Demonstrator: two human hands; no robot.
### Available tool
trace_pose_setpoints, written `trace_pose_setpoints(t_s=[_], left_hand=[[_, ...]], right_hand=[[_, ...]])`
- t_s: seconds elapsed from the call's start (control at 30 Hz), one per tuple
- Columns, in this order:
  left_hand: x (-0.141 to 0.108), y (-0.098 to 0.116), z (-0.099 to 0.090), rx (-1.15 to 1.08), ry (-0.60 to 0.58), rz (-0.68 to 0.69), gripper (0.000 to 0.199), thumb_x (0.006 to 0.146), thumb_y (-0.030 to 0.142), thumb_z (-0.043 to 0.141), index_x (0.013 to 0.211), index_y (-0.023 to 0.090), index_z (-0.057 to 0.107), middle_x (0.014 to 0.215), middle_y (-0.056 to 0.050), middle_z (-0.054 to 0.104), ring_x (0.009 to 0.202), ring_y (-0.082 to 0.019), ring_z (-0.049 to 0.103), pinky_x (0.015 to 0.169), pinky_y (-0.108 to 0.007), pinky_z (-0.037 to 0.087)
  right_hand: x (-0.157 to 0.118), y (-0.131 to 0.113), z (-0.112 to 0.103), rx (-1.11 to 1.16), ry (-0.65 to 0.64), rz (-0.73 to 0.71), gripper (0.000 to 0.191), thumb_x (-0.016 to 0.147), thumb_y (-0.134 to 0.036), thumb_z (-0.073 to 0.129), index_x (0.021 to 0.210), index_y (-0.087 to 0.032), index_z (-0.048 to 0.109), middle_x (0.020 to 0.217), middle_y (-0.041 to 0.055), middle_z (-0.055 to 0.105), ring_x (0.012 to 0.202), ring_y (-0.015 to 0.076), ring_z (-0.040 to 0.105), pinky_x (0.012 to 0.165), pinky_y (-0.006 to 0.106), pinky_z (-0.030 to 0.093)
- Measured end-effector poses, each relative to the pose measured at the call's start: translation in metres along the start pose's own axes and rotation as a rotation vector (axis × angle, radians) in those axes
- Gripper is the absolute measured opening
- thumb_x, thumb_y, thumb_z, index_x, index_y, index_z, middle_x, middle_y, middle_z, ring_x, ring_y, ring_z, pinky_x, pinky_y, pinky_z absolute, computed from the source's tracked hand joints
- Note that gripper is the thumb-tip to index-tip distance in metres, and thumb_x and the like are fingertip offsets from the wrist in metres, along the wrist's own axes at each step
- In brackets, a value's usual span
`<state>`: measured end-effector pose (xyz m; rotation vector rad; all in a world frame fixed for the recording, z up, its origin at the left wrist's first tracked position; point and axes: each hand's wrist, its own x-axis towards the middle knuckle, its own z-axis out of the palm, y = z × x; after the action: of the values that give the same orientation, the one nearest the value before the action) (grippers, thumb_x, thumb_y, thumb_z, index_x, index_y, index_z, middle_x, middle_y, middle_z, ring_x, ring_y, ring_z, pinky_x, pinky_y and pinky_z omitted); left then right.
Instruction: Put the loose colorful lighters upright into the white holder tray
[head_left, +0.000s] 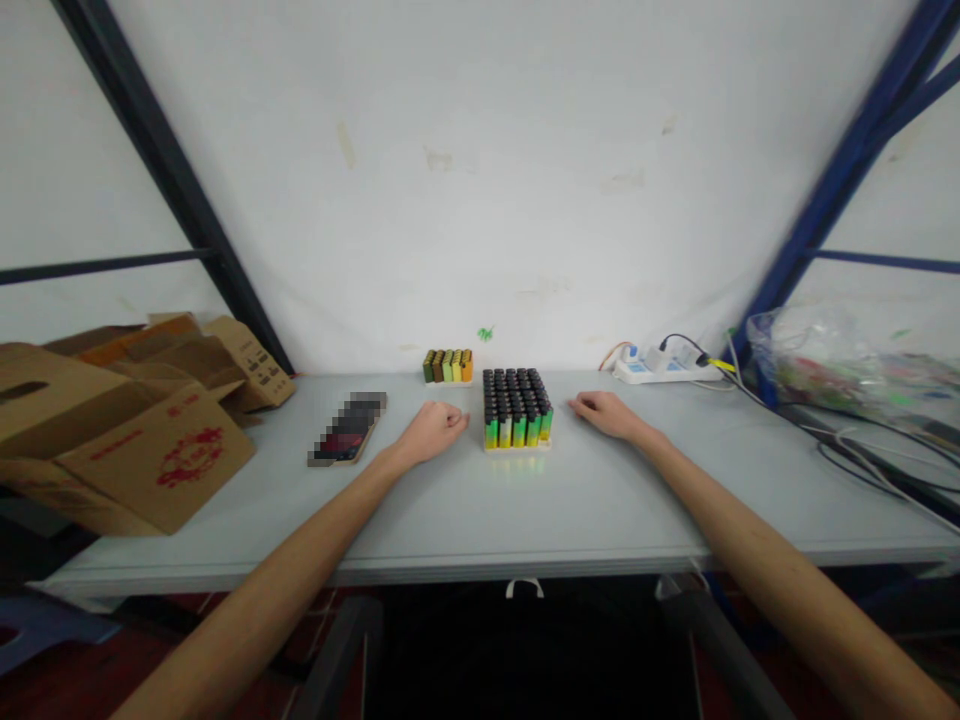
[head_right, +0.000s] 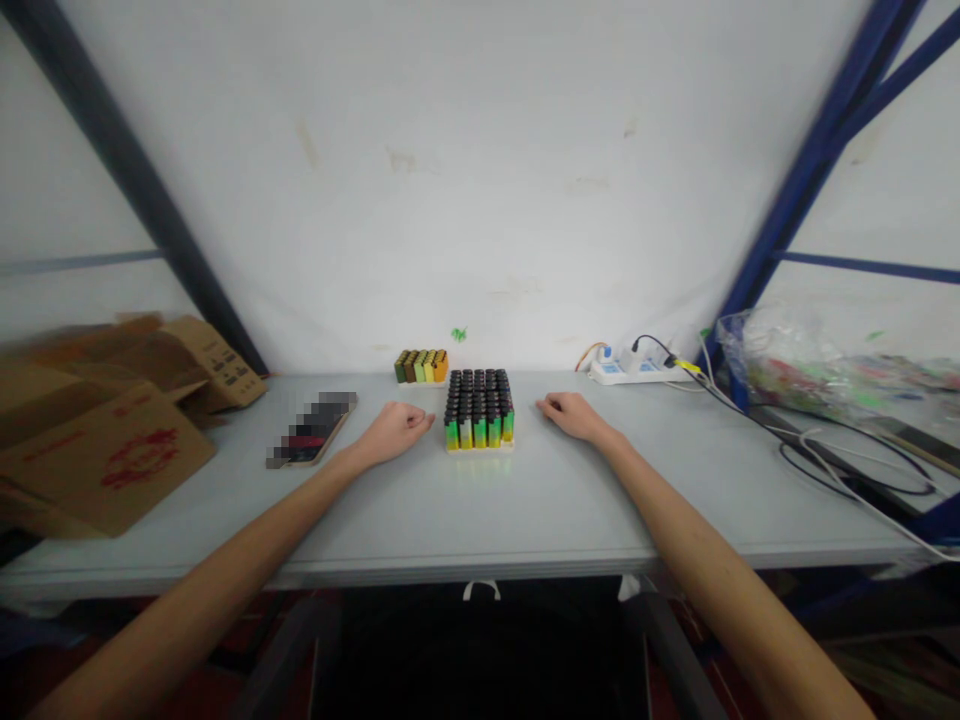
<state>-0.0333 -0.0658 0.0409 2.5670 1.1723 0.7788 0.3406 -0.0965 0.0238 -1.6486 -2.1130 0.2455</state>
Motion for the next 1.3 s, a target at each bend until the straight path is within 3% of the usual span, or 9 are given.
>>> trace_pose_setpoints(t_s=[0.3,0.5,0.67,0.77,0.93,1.3], left_hand=[[-0.001,0.000,0.000,0.013,-0.004,-0.004,0.047,0.091,0.038,0.044,0.053,0.023,0.023,0.053,0.006,0.019,0.051,-0.011,0.023,0.057,-0.031,0.019],[-0.001,0.001,-0.001,0.008,-0.004,0.001,0.047,0.091,0.038,0.044,0.053,0.023,0.023,0.054,0.006,0.018,0.052,-0.011,0.023,0.057,-0.031,0.018],[-0.001,0.001,-0.001,-0.001,-0.011,-0.011,0.047,0.091,0.037,0.046,0.053,0.023,0.023,0.053,0.006,0.018,0.052,-0.011,0.021,0.058,-0.031,0.018],[0.000,0.000,-0.001,-0.006,-0.014,-0.020,0.047,0.090,0.038,0.046,0.053,0.023,0.022,0.053,0.006,0.018,0.052,-0.011,0.021,0.057,-0.031,0.018],[0.000,-0.002,0.001,-0.003,-0.026,-0.022,0.048,0.091,0.040,0.044,0.052,0.023,0.023,0.055,0.006,0.016,0.052,-0.011,0.021,0.057,-0.031,0.017],[0.001,-0.004,0.000,-0.012,-0.042,-0.034,0.050,0.096,0.049,0.035,0.054,0.023,0.027,0.056,0.004,0.021,0.053,-0.012,0.027,0.057,-0.030,0.019]], right_hand=[[0.000,0.000,0.001,0.007,0.000,0.008,0.045,0.098,-0.052,0.039,0.070,-0.020,0.056,0.070,0.0058,0.064,0.068,0.0192,0.056,0.066,0.029,0.038],[-0.003,-0.005,0.000,-0.018,0.072,0.000,0.053,0.096,-0.061,0.040,0.061,-0.022,0.042,0.058,-0.0003,0.046,0.060,0.0155,0.044,0.061,0.030,0.030],[-0.002,-0.002,0.004,-0.065,0.143,0.059,0.054,0.096,-0.057,0.037,0.054,-0.024,0.032,0.054,-0.0005,0.033,0.054,0.0138,0.033,0.059,0.032,0.024],[-0.001,-0.002,0.006,-0.054,0.170,0.048,0.060,0.095,-0.064,0.035,0.052,-0.023,0.029,0.052,-0.0007,0.030,0.052,0.0128,0.029,0.056,0.032,0.023],[-0.001,-0.009,0.006,0.018,0.251,0.089,0.072,0.093,-0.080,0.022,0.049,-0.024,0.029,0.049,-0.0005,0.029,0.049,0.0126,0.033,0.054,0.030,0.024],[-0.002,-0.013,0.002,0.092,0.405,0.126,0.077,0.087,-0.089,0.012,0.046,-0.025,0.029,0.046,0.0008,0.030,0.047,0.0139,0.037,0.053,0.031,0.026]])
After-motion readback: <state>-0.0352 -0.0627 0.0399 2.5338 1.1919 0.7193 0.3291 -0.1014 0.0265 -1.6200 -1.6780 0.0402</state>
